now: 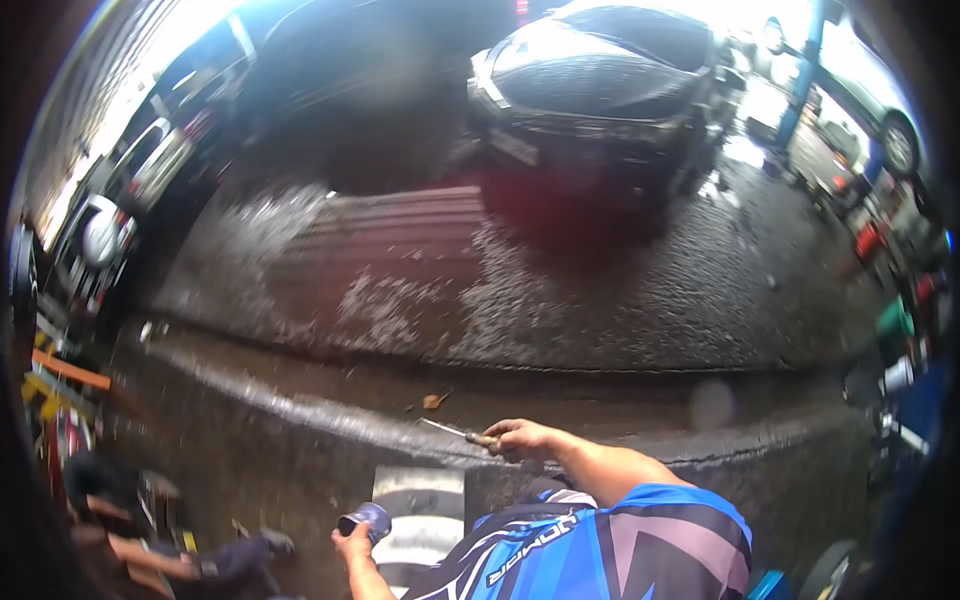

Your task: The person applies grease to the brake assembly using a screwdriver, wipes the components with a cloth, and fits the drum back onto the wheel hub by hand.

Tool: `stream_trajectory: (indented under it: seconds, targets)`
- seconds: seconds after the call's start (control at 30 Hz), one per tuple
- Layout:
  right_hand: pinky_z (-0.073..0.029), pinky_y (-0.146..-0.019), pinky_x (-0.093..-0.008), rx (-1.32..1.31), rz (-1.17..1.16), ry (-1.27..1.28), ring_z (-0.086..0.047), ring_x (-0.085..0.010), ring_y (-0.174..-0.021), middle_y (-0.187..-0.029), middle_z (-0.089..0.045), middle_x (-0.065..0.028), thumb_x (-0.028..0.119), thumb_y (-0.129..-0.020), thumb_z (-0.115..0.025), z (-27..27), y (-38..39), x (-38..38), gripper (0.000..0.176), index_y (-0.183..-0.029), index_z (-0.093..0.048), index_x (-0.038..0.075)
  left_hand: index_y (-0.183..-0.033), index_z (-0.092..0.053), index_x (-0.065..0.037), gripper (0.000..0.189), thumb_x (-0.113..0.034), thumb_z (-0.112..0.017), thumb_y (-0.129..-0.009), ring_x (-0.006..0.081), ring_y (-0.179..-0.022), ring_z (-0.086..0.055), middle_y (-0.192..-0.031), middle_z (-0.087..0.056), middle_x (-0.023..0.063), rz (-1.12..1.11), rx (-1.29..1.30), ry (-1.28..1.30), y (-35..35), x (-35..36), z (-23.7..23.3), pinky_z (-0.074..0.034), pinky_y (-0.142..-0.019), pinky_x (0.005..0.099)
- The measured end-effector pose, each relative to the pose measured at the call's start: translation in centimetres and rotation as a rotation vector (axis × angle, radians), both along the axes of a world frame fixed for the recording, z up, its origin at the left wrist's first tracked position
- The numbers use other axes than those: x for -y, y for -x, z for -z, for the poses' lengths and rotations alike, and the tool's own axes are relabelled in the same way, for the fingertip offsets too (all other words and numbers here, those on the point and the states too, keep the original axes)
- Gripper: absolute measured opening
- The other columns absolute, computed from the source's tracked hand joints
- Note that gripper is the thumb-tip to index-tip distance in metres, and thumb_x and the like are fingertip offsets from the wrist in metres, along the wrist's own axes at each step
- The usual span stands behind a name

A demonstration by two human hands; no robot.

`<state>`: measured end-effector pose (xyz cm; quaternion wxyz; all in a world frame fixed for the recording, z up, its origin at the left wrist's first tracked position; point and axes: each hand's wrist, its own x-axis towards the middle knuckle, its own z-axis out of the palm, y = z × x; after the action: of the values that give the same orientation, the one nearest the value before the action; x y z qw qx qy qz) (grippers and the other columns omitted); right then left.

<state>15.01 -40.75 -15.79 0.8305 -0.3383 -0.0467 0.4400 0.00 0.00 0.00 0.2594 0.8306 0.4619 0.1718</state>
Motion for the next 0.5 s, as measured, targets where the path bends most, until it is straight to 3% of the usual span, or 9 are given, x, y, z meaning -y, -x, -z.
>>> stream_trajectory:
  seconds: [0.03, 0.07, 0.1, 0.13, 0.17, 0.23, 0.33, 0.43, 0.5]
  targets:
    - [-0.049, -0.079, -0.0297, -0.004, 0.052, -0.011, -0.058, -0.0159, -0.092, -0.109, -0.061, -0.0083, 0.006, -0.077, -0.062, -0.4, 0.7, -0.6, 0.056, -0.131, -0.050, 0.003, -0.133, -0.040, 0.005, 0.071, -0.006, -0.070, -0.070, 0.0310, -0.102, -0.061, -0.120, -0.056, 0.0197, -0.045, 0.286, 0.242, -2.3, -0.7, -0.4, -0.049, -0.091, 0.0429]
    - [-0.049, -0.077, -0.0288, 0.011, 0.117, -0.048, -0.058, -0.0142, -0.090, -0.108, -0.061, -0.0070, 0.006, -0.077, -0.062, -0.5, 1.3, -0.9, 0.055, -0.131, -0.050, 0.002, -0.131, -0.040, 0.008, 0.069, -0.004, -0.070, -0.070, 0.0294, -0.101, -0.061, -0.119, -0.056, 0.0187, -0.023, 0.382, 0.407, -4.8, -1.6, -0.7, -0.050, -0.087, 0.0422]
    - [-0.049, -0.077, -0.0288, -0.092, 0.143, 0.050, -0.058, -0.0142, -0.090, -0.108, -0.061, -0.0070, 0.006, -0.077, -0.062, 3.3, 4.0, 11.8, 0.055, -0.131, -0.050, 0.002, -0.128, -0.046, 0.009, 0.062, -0.006, -0.071, -0.074, 0.0299, -0.100, -0.062, -0.118, -0.058, 0.0197, -0.073, 0.371, 0.560, -5.8, 8.8, 7.4, -0.051, -0.086, 0.0436]
    - [-0.048, -0.077, -0.0288, -0.016, 0.157, 0.294, -0.056, -0.0132, -0.090, -0.107, -0.060, -0.0058, 0.009, -0.077, -0.063, 2.8, 3.8, 25.1, 0.056, -0.131, -0.049, 0.004, -0.125, -0.049, 0.008, 0.056, -0.008, -0.070, -0.076, 0.0294, -0.099, -0.063, -0.116, -0.059, 0.0191, -0.101, 0.374, 0.844, -8.6, 20.9, 16.7, -0.051, -0.086, 0.0437]
    - [-0.047, -0.076, -0.0288, 0.058, 0.159, 0.414, -0.054, -0.0121, -0.089, -0.107, -0.058, -0.0046, 0.013, -0.077, -0.065, 0.9, 3.3, 30.5, 0.057, -0.131, -0.049, 0.005, -0.123, -0.052, 0.008, 0.051, -0.009, -0.070, -0.078, 0.0288, -0.098, -0.064, -0.114, -0.061, 0.0184, -0.107, 0.385, 1.006, -12.0, 27.2, 18.7, -0.052, -0.086, 0.0439]
    - [-0.047, -0.082, -0.0293, 0.151, 0.162, 0.479, -0.052, -0.0122, -0.097, -0.113, -0.055, -0.0043, 0.016, -0.078, -0.067, -1.9, -1.1, 34.2, 0.061, -0.135, -0.046, 0.006, -0.121, -0.059, 0.001, 0.040, -0.020, -0.060, -0.088, 0.0262, -0.106, -0.063, -0.116, -0.064, 0.0132, 0.019, 0.479, 1.245, -21.7, 35.1, 18.4, -0.052, -0.091, 0.0425]
    - [-0.043, -0.087, -0.0283, 0.276, 0.221, 0.463, -0.050, -0.0119, -0.099, -0.116, -0.054, -0.0038, 0.015, -0.080, -0.064, -3.8, -4.4, 34.9, 0.063, -0.138, -0.042, 0.005, -0.118, -0.062, -0.004, 0.035, -0.024, -0.058, -0.089, 0.0233, -0.104, -0.063, -0.113, -0.066, 0.0093, 0.159, 0.523, 1.463, -32.5, 41.4, 17.2, -0.052, -0.090, 0.0392]
    - [-0.045, -0.078, -0.0256, 0.272, 0.319, 0.416, -0.051, -0.0091, -0.089, -0.108, -0.057, -0.0024, 0.010, -0.080, -0.063, -3.5, -7.6, 34.3, 0.061, -0.138, -0.043, 0.006, -0.113, -0.065, -0.008, 0.033, -0.030, -0.058, -0.089, 0.0214, -0.097, -0.065, -0.108, -0.068, 0.0056, 0.406, 0.540, 1.639, -40.6, 47.8, 16.0, -0.053, -0.086, 0.0402]
    - [-0.043, -0.077, -0.0249, 0.230, 0.346, 0.261, -0.050, -0.0083, -0.087, -0.104, -0.056, -0.0003, 0.013, -0.081, -0.069, -1.8, -11.1, 34.0, 0.063, -0.138, -0.043, 0.007, -0.112, -0.064, -0.007, 0.035, -0.027, -0.067, -0.083, 0.0213, -0.090, -0.067, -0.105, -0.068, 0.0063, 0.355, 0.537, 1.643, -44.8, 51.7, 14.0, -0.055, -0.081, 0.0371]
